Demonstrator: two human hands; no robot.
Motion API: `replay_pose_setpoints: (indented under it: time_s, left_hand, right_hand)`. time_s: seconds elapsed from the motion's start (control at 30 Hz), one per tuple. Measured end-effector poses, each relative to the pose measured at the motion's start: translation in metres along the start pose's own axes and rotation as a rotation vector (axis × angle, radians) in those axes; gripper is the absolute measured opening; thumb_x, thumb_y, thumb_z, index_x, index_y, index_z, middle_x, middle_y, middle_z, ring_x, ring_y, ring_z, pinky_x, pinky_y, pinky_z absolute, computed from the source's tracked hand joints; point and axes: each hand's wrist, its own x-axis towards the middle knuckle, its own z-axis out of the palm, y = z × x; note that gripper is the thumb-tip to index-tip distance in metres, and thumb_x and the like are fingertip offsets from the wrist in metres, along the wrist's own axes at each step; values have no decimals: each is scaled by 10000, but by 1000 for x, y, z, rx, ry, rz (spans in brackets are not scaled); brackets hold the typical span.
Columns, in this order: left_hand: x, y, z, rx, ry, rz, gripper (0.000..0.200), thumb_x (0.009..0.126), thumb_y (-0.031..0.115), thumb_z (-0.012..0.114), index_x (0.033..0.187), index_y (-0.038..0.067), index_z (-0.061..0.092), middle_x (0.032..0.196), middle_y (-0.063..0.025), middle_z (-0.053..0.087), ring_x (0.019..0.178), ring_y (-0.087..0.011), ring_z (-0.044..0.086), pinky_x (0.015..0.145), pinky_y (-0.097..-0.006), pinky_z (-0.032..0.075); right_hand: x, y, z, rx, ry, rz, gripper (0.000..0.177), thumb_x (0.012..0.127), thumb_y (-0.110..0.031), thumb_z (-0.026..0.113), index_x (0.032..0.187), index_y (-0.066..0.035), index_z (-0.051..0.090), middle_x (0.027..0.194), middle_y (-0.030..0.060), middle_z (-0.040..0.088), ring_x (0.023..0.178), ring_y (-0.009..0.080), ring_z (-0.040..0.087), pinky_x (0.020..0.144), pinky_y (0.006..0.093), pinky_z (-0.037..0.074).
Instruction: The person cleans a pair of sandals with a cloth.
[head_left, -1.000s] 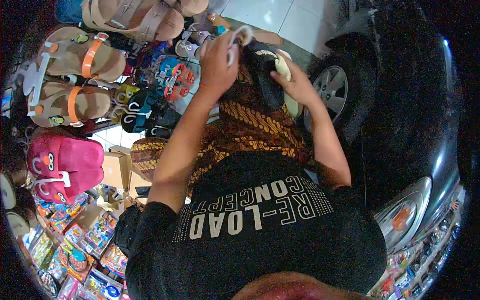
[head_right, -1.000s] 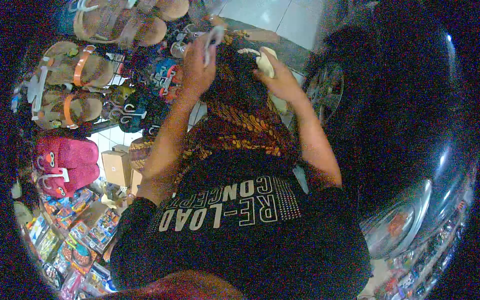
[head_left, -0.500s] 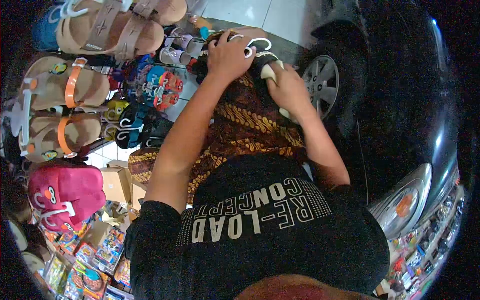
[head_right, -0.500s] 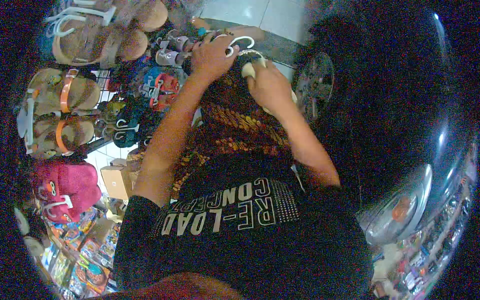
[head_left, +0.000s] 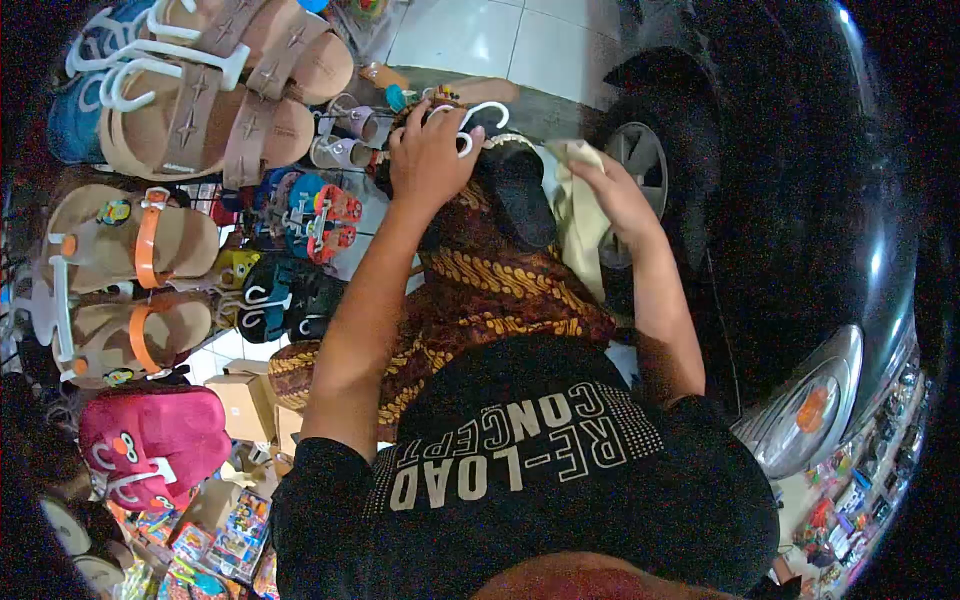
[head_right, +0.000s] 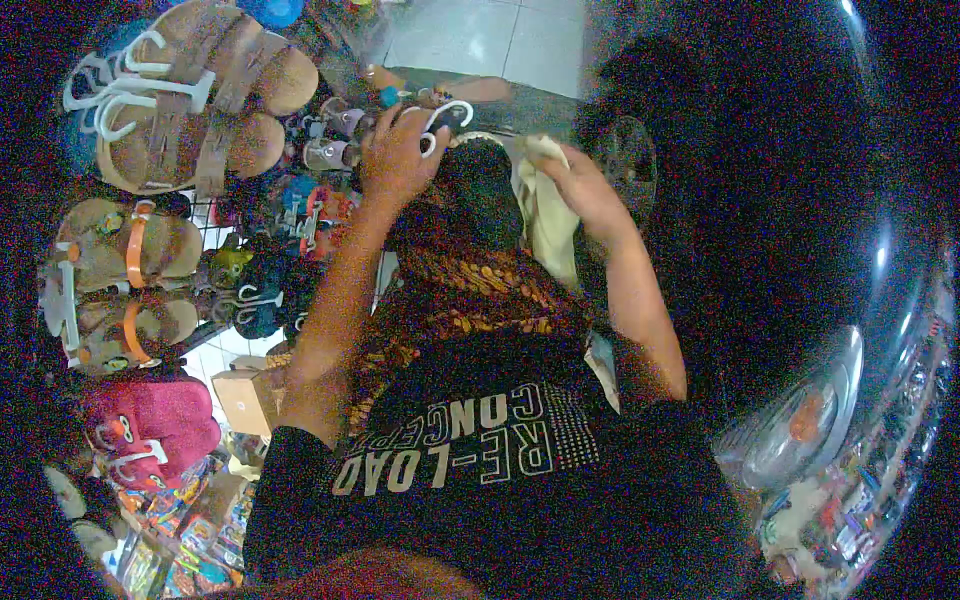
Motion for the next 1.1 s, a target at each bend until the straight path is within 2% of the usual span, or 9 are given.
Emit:
replay_pose_setpoints:
  time_s: [0.1, 0.23, 0.27, 0.4, 0.6, 0.7, 0.73, 0.83, 1.1]
  left_hand:
    - [2, 1, 3, -13, 79, -2, 409, 877, 432, 566, 1145, 127, 614, 1183, -88, 620, 1233, -302, 468, 958, -521, 368]
    - [3, -16, -26, -192, 224, 1, 315, 840, 208, 624, 1108, 46, 590, 1030, -201, 620, 974, -405, 561, 843, -478, 434]
    - [-2, -16, -36, -193, 311, -33, 264, 827, 131, 596, 1071, 30, 585, 979, -203, 621, 900, -403, 568, 800, -474, 437]
    - [-29, -22, -55, -323, 382, -387, 243, 851, 174, 629, 1035, 21, 588, 968, -191, 619, 885, -367, 573, 795, -407, 448]
    - [-79, -64, 18, -591, 567, -625, 394, 887, 334, 667, 1042, 0, 524, 942, -100, 575, 835, -199, 542, 778, -335, 443]
    - [-71, -68, 11, -506, 468, -512, 377, 878, 313, 679, 1021, -4, 535, 953, -112, 590, 862, -199, 553, 789, -332, 445]
    - [-68, -62, 4, -704, 363, -590, 391, 859, 312, 700, 1018, -13, 551, 965, -123, 600, 887, -207, 557, 808, -345, 443]
    - [-71, -52, -8, -631, 332, -533, 417, 849, 325, 704, 1041, -19, 567, 988, -141, 617, 909, -234, 576, 822, -370, 446]
    - [-80, 1, -24, -504, 270, -620, 607, 837, 393, 701, 1190, -52, 488, 1144, -225, 512, 1063, -347, 500, 922, -427, 392]
  right_hand:
    - [24, 16, 18, -261, 0, -144, 578, 873, -293, 664, 1363, -54, 472, 1265, 111, 563, 1153, 193, 522, 1002, 311, 391]
    - [20, 0, 38, -409, -109, -307, 731, 818, -302, 727, 1418, -55, 390, 1404, 163, 441, 1249, 215, 451, 1048, 334, 346]
    - [23, 1, 37, -341, -85, -297, 730, 765, -246, 765, 1400, -118, 430, 1310, 116, 545, 1209, 215, 502, 1047, 331, 361]
    - [35, 3, 31, -126, -168, -207, 622, 786, 26, 635, 1370, -103, 464, 1308, 65, 547, 1208, 182, 497, 1048, 316, 359]
    - [51, 45, 45, 136, -55, -160, 632, 769, 105, 578, 1366, -68, 463, 1318, 67, 545, 1219, 179, 500, 1053, 310, 358]
    - [44, 32, 44, 37, -27, -135, 651, 758, 115, 579, 1373, -60, 458, 1324, 66, 543, 1216, 178, 504, 1050, 303, 360]
    - [38, 27, 47, 18, -2, -181, 613, 811, 74, 556, 1383, -132, 475, 1265, 72, 579, 1118, 145, 526, 976, 267, 395]
    - [31, 23, 51, -193, 59, -374, 632, 801, 61, 578, 1386, -152, 473, 1261, 106, 590, 1122, 161, 541, 973, 277, 401]
    - [-1, 1, 65, -552, 211, -338, 651, 781, 31, 608, 1383, -172, 468, 1226, 192, 577, 1149, 348, 560, 973, 369, 434]
